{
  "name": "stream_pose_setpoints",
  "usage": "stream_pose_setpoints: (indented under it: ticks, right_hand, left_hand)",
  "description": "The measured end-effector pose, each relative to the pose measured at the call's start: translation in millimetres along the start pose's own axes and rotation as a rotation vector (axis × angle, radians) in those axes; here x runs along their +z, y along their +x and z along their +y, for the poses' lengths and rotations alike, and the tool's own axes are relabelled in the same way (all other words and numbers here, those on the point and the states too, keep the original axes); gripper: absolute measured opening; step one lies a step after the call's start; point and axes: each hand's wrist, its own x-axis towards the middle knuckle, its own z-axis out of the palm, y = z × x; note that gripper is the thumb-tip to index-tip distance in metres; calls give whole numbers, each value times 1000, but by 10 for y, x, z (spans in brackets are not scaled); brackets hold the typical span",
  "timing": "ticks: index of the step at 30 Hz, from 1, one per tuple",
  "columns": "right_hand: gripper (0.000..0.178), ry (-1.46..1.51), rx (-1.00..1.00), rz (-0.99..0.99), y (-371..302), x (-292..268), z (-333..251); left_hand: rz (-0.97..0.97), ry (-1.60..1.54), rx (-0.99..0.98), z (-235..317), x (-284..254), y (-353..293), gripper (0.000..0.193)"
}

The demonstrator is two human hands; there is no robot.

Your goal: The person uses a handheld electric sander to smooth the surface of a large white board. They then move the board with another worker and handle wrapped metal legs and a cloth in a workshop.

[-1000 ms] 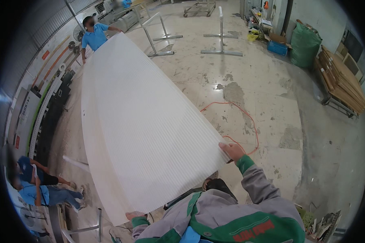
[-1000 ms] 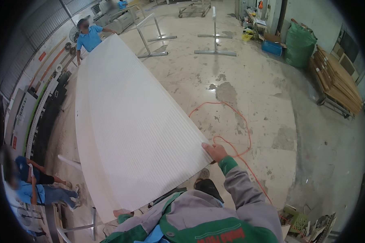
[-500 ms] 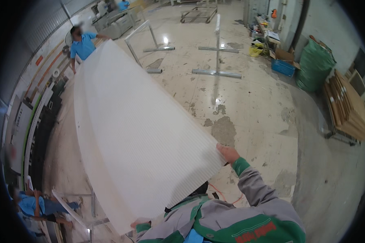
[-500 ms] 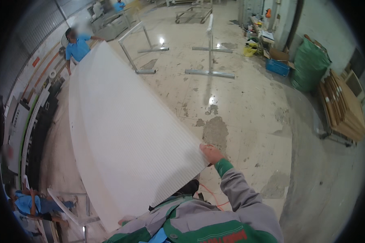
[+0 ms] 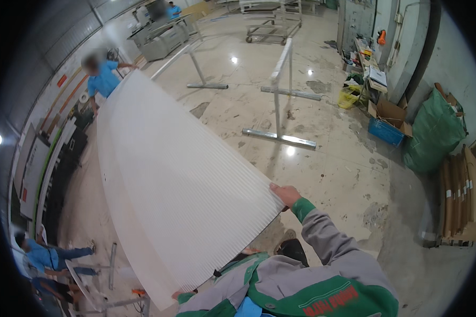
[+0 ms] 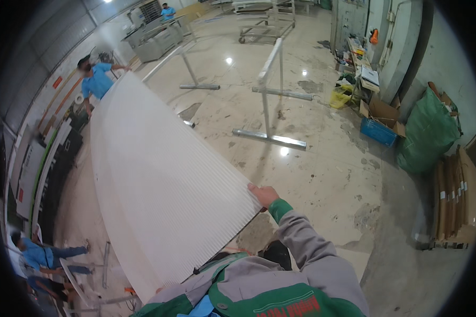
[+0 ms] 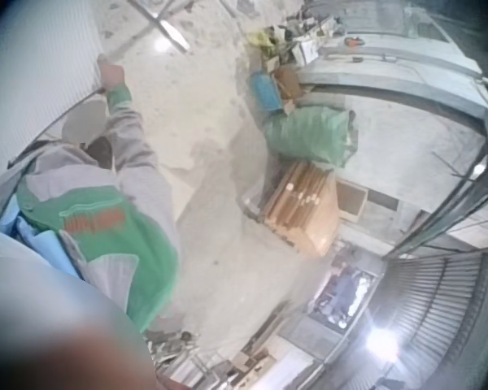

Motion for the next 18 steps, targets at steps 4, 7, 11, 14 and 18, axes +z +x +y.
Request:
stream_pose_setpoints:
  ticks: [4, 7, 11, 14, 18]
  right_hand:
    - [83, -3, 74, -55, 980, -1135, -474]
    - [84, 37, 101, -100, 1707, -1940, -713]
    - [85, -24, 60, -131, 2790, -2858, -793]
    - [85, -449, -156, -84, 3764, -3562, -916]
    - [79, 68, 181, -332, 4507, -4598, -1281]
  left_hand:
    - [78, -30, 60, -930, 960, -476, 82]
    - [130, -84, 132, -1579, 1623, -700, 81]
    - [180, -179, 239, -2488, 2504, -883, 80]
    - [233, -246, 332, -3215, 3380, -1115, 80]
    - [309, -342, 387, -3995, 4664, -2131, 79]
